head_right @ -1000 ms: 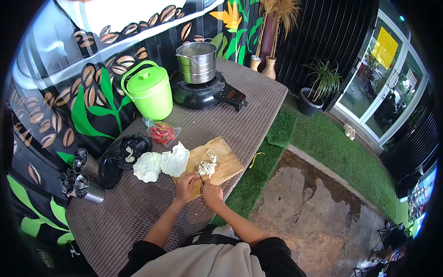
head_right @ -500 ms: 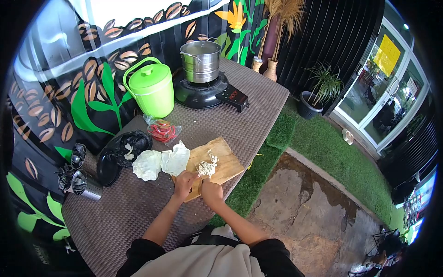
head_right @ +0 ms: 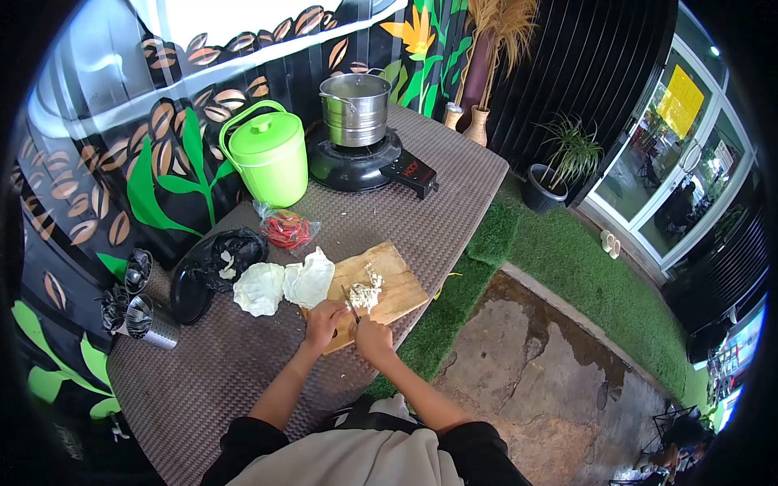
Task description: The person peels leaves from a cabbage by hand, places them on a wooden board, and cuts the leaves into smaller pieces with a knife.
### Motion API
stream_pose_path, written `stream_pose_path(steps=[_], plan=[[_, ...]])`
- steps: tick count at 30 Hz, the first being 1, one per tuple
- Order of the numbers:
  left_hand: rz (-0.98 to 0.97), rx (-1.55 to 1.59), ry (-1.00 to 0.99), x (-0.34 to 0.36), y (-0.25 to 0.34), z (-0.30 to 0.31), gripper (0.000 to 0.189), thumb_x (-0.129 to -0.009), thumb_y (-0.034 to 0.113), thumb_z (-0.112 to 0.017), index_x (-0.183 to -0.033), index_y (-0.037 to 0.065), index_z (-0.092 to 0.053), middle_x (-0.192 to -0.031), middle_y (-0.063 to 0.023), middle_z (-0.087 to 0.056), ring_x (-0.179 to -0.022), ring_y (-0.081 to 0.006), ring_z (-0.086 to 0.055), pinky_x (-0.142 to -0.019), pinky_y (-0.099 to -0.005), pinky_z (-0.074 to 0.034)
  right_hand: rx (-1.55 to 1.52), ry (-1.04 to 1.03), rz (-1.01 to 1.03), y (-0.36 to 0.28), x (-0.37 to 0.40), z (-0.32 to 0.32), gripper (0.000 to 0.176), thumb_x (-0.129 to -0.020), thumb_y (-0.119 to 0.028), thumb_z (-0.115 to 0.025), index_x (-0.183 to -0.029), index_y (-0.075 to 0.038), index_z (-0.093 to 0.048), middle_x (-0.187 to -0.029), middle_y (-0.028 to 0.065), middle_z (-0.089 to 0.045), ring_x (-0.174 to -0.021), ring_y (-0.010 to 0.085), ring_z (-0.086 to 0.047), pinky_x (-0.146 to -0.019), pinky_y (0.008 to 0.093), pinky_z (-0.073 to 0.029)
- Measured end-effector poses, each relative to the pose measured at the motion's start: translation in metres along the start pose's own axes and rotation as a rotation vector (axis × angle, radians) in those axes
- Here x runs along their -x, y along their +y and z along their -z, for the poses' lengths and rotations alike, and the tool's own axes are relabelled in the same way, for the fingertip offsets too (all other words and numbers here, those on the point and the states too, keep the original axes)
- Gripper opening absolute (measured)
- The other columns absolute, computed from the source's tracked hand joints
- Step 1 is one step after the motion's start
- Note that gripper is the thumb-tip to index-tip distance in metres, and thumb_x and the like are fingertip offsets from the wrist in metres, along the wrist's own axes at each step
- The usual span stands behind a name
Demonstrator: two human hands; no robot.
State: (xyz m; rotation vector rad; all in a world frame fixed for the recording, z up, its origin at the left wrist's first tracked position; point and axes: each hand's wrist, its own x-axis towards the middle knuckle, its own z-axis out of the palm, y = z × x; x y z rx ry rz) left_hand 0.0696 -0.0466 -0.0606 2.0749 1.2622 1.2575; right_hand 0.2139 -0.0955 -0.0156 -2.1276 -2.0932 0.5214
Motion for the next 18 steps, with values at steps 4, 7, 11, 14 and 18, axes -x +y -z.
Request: stream_pose_path(steps=[4, 7, 11, 14, 18], plan=[[-0.040, 0.045, -0.005, 0.000, 0.006, 0.003, 0.008, -0.080, 0.007, -0.063, -0.085, 0.001, -0.067, -0.085, -0.0128, -0.066, -0.082, -0.0304, -0.062, -0.072, -0.0387, -0.049, 0.022, 0.063, -0.024, 0.000, -0.005, -0.022, 0.033, -0.093, -0.031, -0.048, -0.089, 0.000, -0.055, -0.077, 0.0209, -0.067, -0.077, 0.0344, -0.068, -0.068, 0.0423, -0.054], [-0.086, -0.048, -0.001, 0.001, 0.001, 0.001, 0.009, -0.080, 0.006, -0.062, -0.085, 0.001, -0.067, -0.086, -0.0119, -0.067, -0.084, -0.0295, -0.062, -0.074, -0.0380, -0.050, 0.067, 0.062, 0.021, 0.005, -0.019, -0.014, 0.030, -0.092, -0.029, -0.048, -0.091, 0.000, -0.057, -0.078, 0.0196, -0.067, -0.077, 0.0332, -0.069, -0.068, 0.0417, -0.054], [-0.068, -0.027, -0.010, 0.002, -0.005, -0.002, 0.010, -0.080, 0.005, -0.060, -0.086, 0.001, -0.068, -0.087, -0.0114, -0.068, -0.085, -0.0290, -0.062, -0.075, -0.0374, -0.050, 0.010, -0.121, 0.119, 0.003, -0.024, 0.032, 0.033, -0.093, -0.029, -0.047, -0.093, 0.000, -0.061, -0.085, 0.0192, -0.068, -0.079, 0.0325, -0.069, -0.069, 0.0436, -0.054], [-0.026, 0.002, -0.006, -0.001, 0.006, 0.003, 0.012, -0.081, 0.006, -0.058, -0.086, 0.000, -0.068, -0.089, -0.0114, -0.068, -0.086, -0.0289, -0.062, -0.076, -0.0369, -0.050, -0.013, -0.157, 0.130, 0.005, -0.018, 0.025, 0.034, -0.094, -0.030, -0.046, -0.093, 0.001, -0.060, -0.085, 0.0197, -0.068, -0.080, 0.0342, -0.068, -0.070, 0.0442, -0.054], [-0.018, 0.011, -0.031, -0.002, 0.007, 0.006, 0.010, -0.079, 0.002, -0.060, -0.086, 0.000, -0.068, -0.091, -0.0120, -0.068, -0.087, -0.0288, -0.063, -0.076, -0.0364, -0.051, 0.012, 0.003, 0.033, -0.004, 0.000, -0.010, 0.030, -0.093, -0.028, -0.046, -0.092, 0.001, -0.055, -0.077, 0.0229, -0.066, -0.075, 0.0381, -0.067, -0.067, 0.0457, -0.053]])
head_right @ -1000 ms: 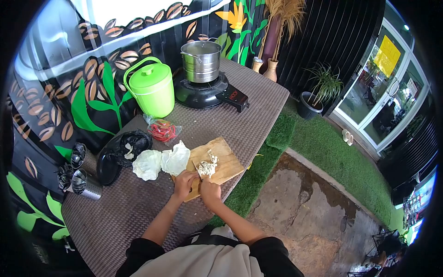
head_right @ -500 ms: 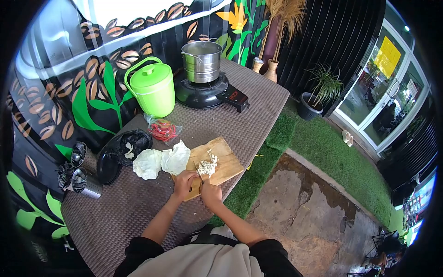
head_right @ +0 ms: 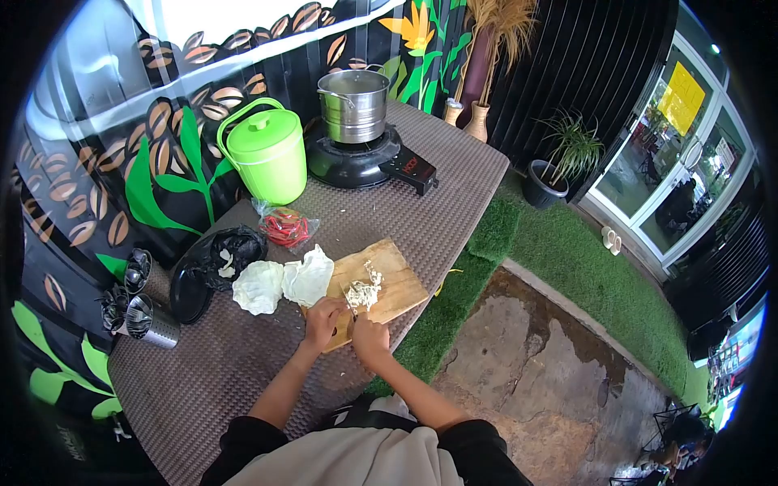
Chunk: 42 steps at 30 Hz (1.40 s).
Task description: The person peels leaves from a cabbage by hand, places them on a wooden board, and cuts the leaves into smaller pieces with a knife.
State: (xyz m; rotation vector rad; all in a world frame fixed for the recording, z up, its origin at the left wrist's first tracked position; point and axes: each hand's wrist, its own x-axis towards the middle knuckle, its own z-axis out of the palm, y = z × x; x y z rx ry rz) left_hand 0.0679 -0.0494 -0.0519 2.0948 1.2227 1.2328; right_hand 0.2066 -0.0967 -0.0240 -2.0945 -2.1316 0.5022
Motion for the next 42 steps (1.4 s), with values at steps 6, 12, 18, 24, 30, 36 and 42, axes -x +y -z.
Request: stream_pose_path(steps=[6, 12, 18, 24, 30, 36, 42], plan=[[-0.044, -0.015, 0.028, 0.001, 0.001, -0.002, 0.010, -0.077, 0.000, -0.065, -0.087, -0.001, -0.068, -0.089, -0.0128, -0.068, -0.086, -0.0285, -0.064, -0.076, -0.0361, -0.051, 0.009, 0.006, 0.041, 0.003, -0.017, 0.012, 0.031, -0.094, -0.029, -0.045, -0.095, 0.001, -0.055, -0.077, 0.0208, -0.066, -0.074, 0.0364, -0.067, -0.065, 0.0457, -0.053], [0.012, 0.026, 0.041, 0.006, -0.005, -0.004, 0.011, -0.079, 0.004, -0.067, -0.088, -0.001, -0.069, -0.089, -0.0139, -0.069, -0.086, -0.0286, -0.064, -0.076, -0.0355, -0.051, -0.049, -0.108, 0.103, 0.011, -0.015, 0.030, 0.036, -0.094, -0.034, -0.047, -0.095, 0.001, -0.055, -0.078, 0.0220, -0.066, -0.076, 0.0377, -0.066, -0.066, 0.0459, -0.052], [0.027, 0.022, 0.024, 0.004, 0.001, -0.001, 0.010, -0.079, 0.004, -0.067, -0.087, -0.002, -0.069, -0.091, -0.0146, -0.069, -0.086, -0.0289, -0.064, -0.076, -0.0352, -0.051, -0.056, 0.046, -0.043, 0.006, 0.000, -0.014, 0.035, -0.095, -0.034, -0.045, -0.092, 0.000, -0.054, -0.076, 0.0215, -0.066, -0.076, 0.0397, -0.066, -0.069, 0.0466, -0.053], [-0.003, 0.017, 0.032, 0.003, 0.002, -0.002, 0.010, -0.080, 0.006, -0.067, -0.087, -0.001, -0.069, -0.090, -0.0140, -0.069, -0.086, -0.0288, -0.064, -0.076, -0.0357, -0.051, 0.019, -0.069, 0.096, 0.011, -0.024, 0.022, 0.034, -0.094, -0.032, -0.045, -0.094, 0.001, -0.056, -0.079, 0.0203, -0.067, -0.076, 0.0353, -0.067, -0.069, 0.0458, -0.052], [0.078, 0.058, 0.031, 0.003, 0.001, -0.001, 0.011, -0.081, 0.008, -0.066, -0.087, 0.000, -0.069, -0.090, -0.0138, -0.069, -0.084, -0.0287, -0.065, -0.075, -0.0360, -0.051, 0.017, -0.070, 0.085, 0.004, -0.006, 0.024, 0.034, -0.094, -0.030, -0.046, -0.093, 0.002, -0.056, -0.076, 0.0205, -0.066, -0.074, 0.0368, -0.067, -0.068, 0.0450, -0.053], [0.023, 0.028, 0.041, 0.003, 0.000, -0.003, 0.011, -0.079, 0.005, -0.067, -0.088, -0.001, -0.069, -0.090, -0.0139, -0.069, -0.085, -0.0282, -0.065, -0.075, -0.0350, -0.051, 0.099, 0.145, 0.002, -0.005, -0.007, -0.017, 0.033, -0.093, -0.031, -0.048, -0.085, 0.001, -0.054, -0.067, 0.0177, -0.065, -0.066, 0.0345, -0.067, -0.060, 0.0412, -0.054], [0.002, 0.024, 0.065, 0.003, 0.002, 0.000, 0.012, -0.077, 0.003, -0.068, -0.088, -0.001, -0.069, -0.090, -0.0139, -0.069, -0.085, -0.0274, -0.066, -0.075, -0.0340, -0.052, 0.090, -0.024, 0.236, 0.009, -0.021, 0.021, 0.034, -0.094, -0.031, -0.047, -0.088, 0.001, -0.055, -0.076, 0.0224, -0.066, -0.073, 0.0335, -0.068, -0.064, 0.0424, -0.054]])
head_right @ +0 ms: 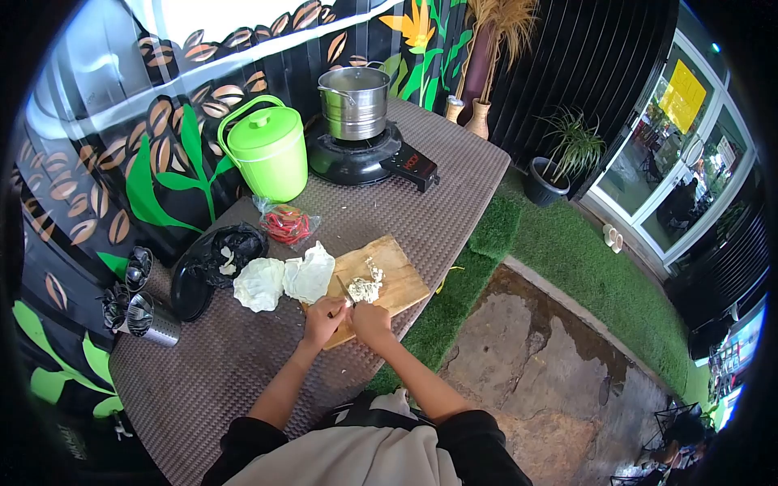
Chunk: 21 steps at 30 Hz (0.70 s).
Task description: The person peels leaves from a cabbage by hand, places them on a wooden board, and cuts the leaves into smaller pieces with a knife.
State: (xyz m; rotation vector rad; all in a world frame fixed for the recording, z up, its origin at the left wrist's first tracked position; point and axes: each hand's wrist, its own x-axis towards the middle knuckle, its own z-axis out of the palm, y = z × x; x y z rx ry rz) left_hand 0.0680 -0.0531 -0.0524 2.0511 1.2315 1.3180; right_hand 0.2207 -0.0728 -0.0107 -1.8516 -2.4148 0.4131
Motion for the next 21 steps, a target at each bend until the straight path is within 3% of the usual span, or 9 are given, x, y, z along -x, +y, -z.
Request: stream_pose_path(steps=[4, 6, 9, 15, 19, 21], plan=[[0.083, 0.044, -0.010, 0.003, -0.007, -0.002, 0.012, -0.078, 0.003, -0.068, -0.089, -0.001, -0.069, -0.091, -0.0141, -0.069, -0.085, -0.0275, -0.067, -0.075, -0.0335, -0.053, -0.057, -0.097, -0.115, -0.007, 0.021, 0.002, 0.032, -0.092, -0.030, -0.049, -0.092, 0.002, -0.054, -0.079, 0.0237, -0.066, -0.076, 0.0328, -0.068, -0.066, 0.0429, -0.054], [0.062, 0.040, -0.009, 0.002, -0.008, -0.003, 0.012, -0.078, 0.003, -0.068, -0.089, -0.001, -0.070, -0.091, -0.0141, -0.069, -0.085, -0.0275, -0.067, -0.075, -0.0335, -0.053, -0.083, 0.026, -0.228, -0.014, 0.027, -0.021, 0.032, -0.093, -0.030, -0.050, -0.096, 0.002, -0.052, -0.079, 0.0226, -0.066, -0.075, 0.0337, -0.068, -0.067, 0.0437, -0.054], [0.032, 0.027, -0.026, 0.002, -0.008, -0.001, 0.011, -0.079, 0.003, -0.067, -0.089, -0.001, -0.069, -0.091, -0.0140, -0.069, -0.085, -0.0277, -0.067, -0.075, -0.0337, -0.053, -0.100, -0.003, -0.298, -0.017, 0.023, -0.034, 0.032, -0.093, -0.030, -0.048, -0.099, 0.001, -0.050, -0.079, 0.0221, -0.066, -0.075, 0.0349, -0.067, -0.070, 0.0447, -0.053], [0.085, 0.011, -0.037, 0.003, -0.007, -0.001, 0.010, -0.080, 0.004, -0.068, -0.088, -0.002, -0.068, -0.092, -0.0138, -0.069, -0.086, -0.0267, -0.067, -0.076, -0.0323, -0.052, -0.061, -0.036, -0.090, -0.002, 0.004, 0.007, 0.033, -0.093, -0.032, -0.048, -0.095, 0.001, -0.056, -0.078, 0.0194, -0.066, -0.074, 0.0350, -0.067, -0.066, 0.0441, -0.053], [0.065, 0.033, -0.032, 0.004, -0.008, -0.002, 0.010, -0.081, 0.005, -0.066, -0.088, -0.001, -0.067, -0.091, -0.0140, -0.068, -0.083, -0.0287, -0.066, -0.073, -0.0346, -0.052, -0.080, -0.080, -0.097, -0.011, 0.017, 0.021, 0.032, -0.093, -0.029, -0.047, -0.094, 0.001, -0.056, -0.077, 0.0187, -0.066, -0.073, 0.0347, -0.067, -0.064, 0.0438, -0.053], [0.065, 0.033, -0.029, 0.004, -0.007, -0.001, 0.009, -0.081, 0.005, -0.066, -0.087, -0.001, -0.067, -0.091, -0.0141, -0.068, -0.083, -0.0287, -0.066, -0.073, -0.0345, -0.052, -0.058, -0.032, -0.154, -0.014, 0.019, -0.003, 0.030, -0.090, -0.028, -0.052, -0.094, 0.002, -0.057, -0.079, 0.0188, -0.067, -0.076, 0.0336, -0.068, -0.066, 0.0430, -0.054]])
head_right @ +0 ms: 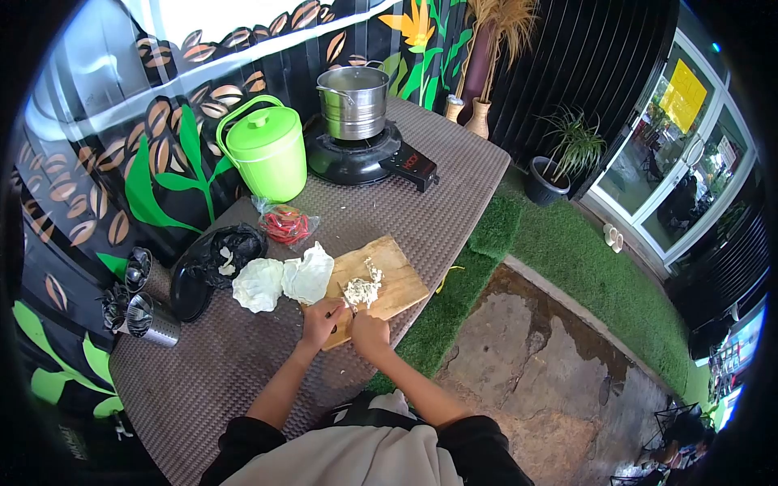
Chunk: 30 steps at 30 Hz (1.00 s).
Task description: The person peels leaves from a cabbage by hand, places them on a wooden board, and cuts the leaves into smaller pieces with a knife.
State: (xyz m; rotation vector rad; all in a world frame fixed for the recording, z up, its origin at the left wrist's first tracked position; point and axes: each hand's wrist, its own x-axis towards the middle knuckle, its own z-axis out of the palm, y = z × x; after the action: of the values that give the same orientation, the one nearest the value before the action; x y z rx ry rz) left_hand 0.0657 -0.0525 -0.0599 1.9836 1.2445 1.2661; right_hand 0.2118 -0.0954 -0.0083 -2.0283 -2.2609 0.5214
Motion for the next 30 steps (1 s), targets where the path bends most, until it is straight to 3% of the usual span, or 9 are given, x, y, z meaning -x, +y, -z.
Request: stream_pose_path(steps=[1, 5, 11, 14, 16, 20, 23, 25, 30], plan=[[-0.001, 0.000, 0.001, 0.000, 0.000, 0.000, 0.009, -0.081, 0.005, -0.066, -0.086, -0.001, -0.068, -0.091, -0.0142, -0.068, -0.083, -0.0287, -0.066, -0.073, -0.0345, -0.052, 0.016, 0.052, -0.057, 0.000, -0.001, -0.013, 0.029, -0.087, -0.026, -0.057, -0.094, 0.002, -0.057, -0.081, 0.0190, -0.067, -0.078, 0.0325, -0.069, -0.068, 0.0421, -0.054], [-0.042, -0.005, 0.004, -0.001, 0.000, 0.000, 0.008, -0.081, 0.005, -0.066, -0.085, -0.001, -0.068, -0.091, -0.0142, -0.068, -0.083, -0.0286, -0.066, -0.073, -0.0344, -0.052, 0.027, 0.113, -0.103, 0.002, -0.014, -0.033, 0.030, -0.090, -0.026, -0.052, -0.095, 0.003, -0.051, -0.075, 0.0189, -0.066, -0.070, 0.0349, -0.067, -0.061, 0.0422, -0.054], [0.013, -0.018, -0.012, 0.001, -0.002, 0.001, 0.010, -0.079, 0.004, -0.068, -0.087, -0.001, -0.069, -0.091, -0.0137, -0.069, -0.085, -0.0269, -0.067, -0.075, -0.0330, -0.052, -0.010, 0.029, 0.069, 0.008, -0.015, 0.006, 0.030, -0.089, -0.027, -0.054, -0.095, 0.003, -0.050, -0.076, 0.0191, -0.066, -0.071, 0.0357, -0.067, -0.062, 0.0433, -0.054], [0.046, 0.012, -0.016, 0.000, -0.003, -0.001, 0.010, -0.079, 0.004, -0.068, -0.087, -0.002, -0.069, -0.091, -0.0141, -0.069, -0.085, -0.0270, -0.066, -0.076, -0.0326, -0.052, -0.007, -0.001, 0.052, 0.007, -0.001, -0.006, 0.029, -0.091, -0.027, -0.052, -0.093, 0.002, -0.051, -0.076, 0.0187, -0.066, -0.071, 0.0365, -0.067, -0.064, 0.0441, -0.054], [-0.014, 0.003, -0.011, 0.000, -0.002, 0.000, 0.009, -0.080, 0.004, -0.066, -0.087, -0.002, -0.067, -0.090, -0.0137, -0.068, -0.084, -0.0285, -0.066, -0.073, -0.0340, -0.052, 0.004, 0.086, -0.075, 0.003, -0.001, -0.025, 0.029, -0.091, -0.027, -0.051, -0.091, 0.002, -0.053, -0.077, 0.0183, -0.067, -0.071, 0.0359, -0.067, -0.065, 0.0437, -0.054], [-0.021, 0.011, -0.019, 0.000, 0.000, 0.000, 0.009, -0.080, 0.003, -0.065, -0.087, -0.002, -0.067, -0.090, -0.0139, -0.068, -0.084, -0.0286, -0.066, -0.073, -0.0339, -0.052, 0.041, 0.125, -0.069, 0.001, -0.015, -0.030, 0.028, -0.091, -0.026, -0.051, -0.090, 0.002, -0.054, -0.077, 0.0180, -0.067, -0.070, 0.0346, -0.068, -0.066, 0.0432, -0.054], [-0.021, 0.002, -0.008, 0.002, -0.002, 0.000, 0.009, -0.079, 0.003, -0.065, -0.087, -0.002, -0.067, -0.090, -0.0142, -0.068, -0.084, -0.0286, -0.066, -0.073, -0.0342, -0.052, -0.041, 0.069, -0.017, 0.001, -0.020, 0.003, 0.026, -0.090, -0.024, -0.051, -0.092, 0.002, -0.054, -0.076, 0.0177, -0.067, -0.070, 0.0333, -0.068, -0.065, 0.0422, -0.054], [-0.004, -0.004, 0.002, 0.001, 0.000, 0.000, 0.009, -0.079, 0.002, -0.065, -0.087, -0.002, -0.068, -0.090, -0.0145, -0.068, -0.083, -0.0289, -0.066, -0.073, -0.0348, -0.052, 0.027, 0.002, 0.136, 0.007, -0.019, 0.009, 0.026, -0.091, -0.024, -0.050, -0.093, 0.002, -0.053, -0.074, 0.0174, -0.066, -0.069, 0.0335, -0.068, -0.065, 0.0420, -0.054], [-0.036, -0.011, -0.011, 0.001, -0.003, 0.000, 0.009, -0.079, 0.002, -0.065, -0.087, -0.002, -0.068, -0.089, -0.0145, -0.068, -0.083, -0.0293, -0.066, -0.073, -0.0352, -0.051, 0.037, 0.082, 0.013, -0.002, 0.006, -0.016, 0.027, -0.092, -0.025, -0.049, -0.091, 0.001, -0.053, -0.072, 0.0173, -0.066, -0.069, 0.0337, -0.068, -0.064, 0.0426, -0.054]])
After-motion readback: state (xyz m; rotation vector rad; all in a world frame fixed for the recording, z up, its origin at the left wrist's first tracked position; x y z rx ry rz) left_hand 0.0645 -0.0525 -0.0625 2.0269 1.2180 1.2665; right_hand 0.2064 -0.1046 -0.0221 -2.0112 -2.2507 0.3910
